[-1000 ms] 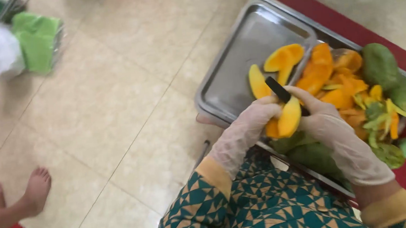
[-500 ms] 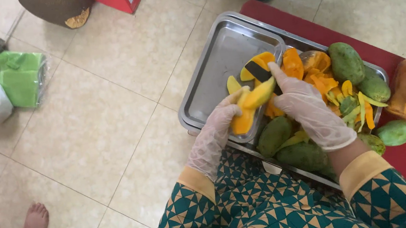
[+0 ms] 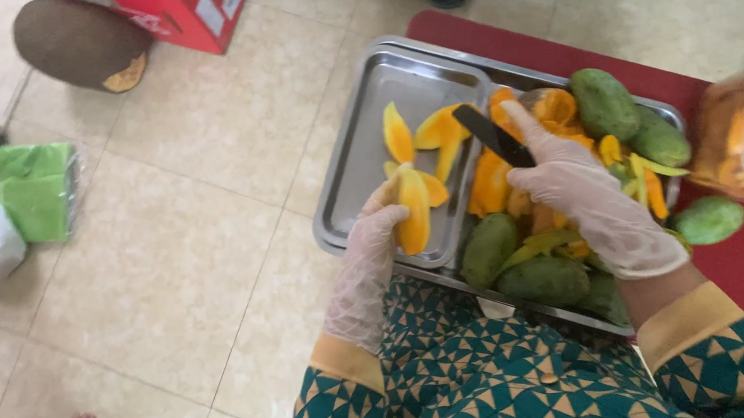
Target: Peeling and slicing green mangoes using a knife and placing them into a container.
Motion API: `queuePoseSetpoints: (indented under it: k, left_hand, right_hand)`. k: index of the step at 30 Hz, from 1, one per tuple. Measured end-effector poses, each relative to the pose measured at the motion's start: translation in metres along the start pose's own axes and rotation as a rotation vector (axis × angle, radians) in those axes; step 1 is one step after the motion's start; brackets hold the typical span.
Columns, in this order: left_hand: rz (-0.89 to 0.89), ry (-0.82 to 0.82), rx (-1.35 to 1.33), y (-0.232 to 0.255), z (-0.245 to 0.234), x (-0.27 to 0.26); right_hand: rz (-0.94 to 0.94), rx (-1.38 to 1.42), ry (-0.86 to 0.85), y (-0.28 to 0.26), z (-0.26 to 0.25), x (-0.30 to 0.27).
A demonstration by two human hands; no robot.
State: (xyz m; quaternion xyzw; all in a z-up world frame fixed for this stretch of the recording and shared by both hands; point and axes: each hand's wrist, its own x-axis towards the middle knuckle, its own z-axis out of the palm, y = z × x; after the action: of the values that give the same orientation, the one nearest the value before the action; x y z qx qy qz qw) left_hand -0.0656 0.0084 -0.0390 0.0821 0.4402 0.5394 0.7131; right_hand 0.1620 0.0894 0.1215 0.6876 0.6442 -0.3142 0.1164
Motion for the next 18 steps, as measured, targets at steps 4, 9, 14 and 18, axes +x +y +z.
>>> queuePoseSetpoints:
  k: [4, 9, 14, 18]
  left_hand:
    - [0.029, -0.020, 0.206, -0.020, 0.017, 0.011]
    - [0.067, -0.199, 0.112, -0.046, 0.093, 0.020]
    - [0.094, -0.213, 0.577, -0.035, 0.183, 0.016]
    - [0.120, -0.159, 0.936, -0.042, 0.213, 0.053]
  right_hand:
    - [-0.029, 0.544, 0.190, 0.043, -0.023, -0.040]
    - [-0.224, 1.007, 0.344, 0.102, -0.028, -0.079]
    - [-0.004, 1.101, 0.445, 0.183, 0.001, -0.102]
    - [0.064, 1.119, 0.497, 0.191, 0.006, -0.127]
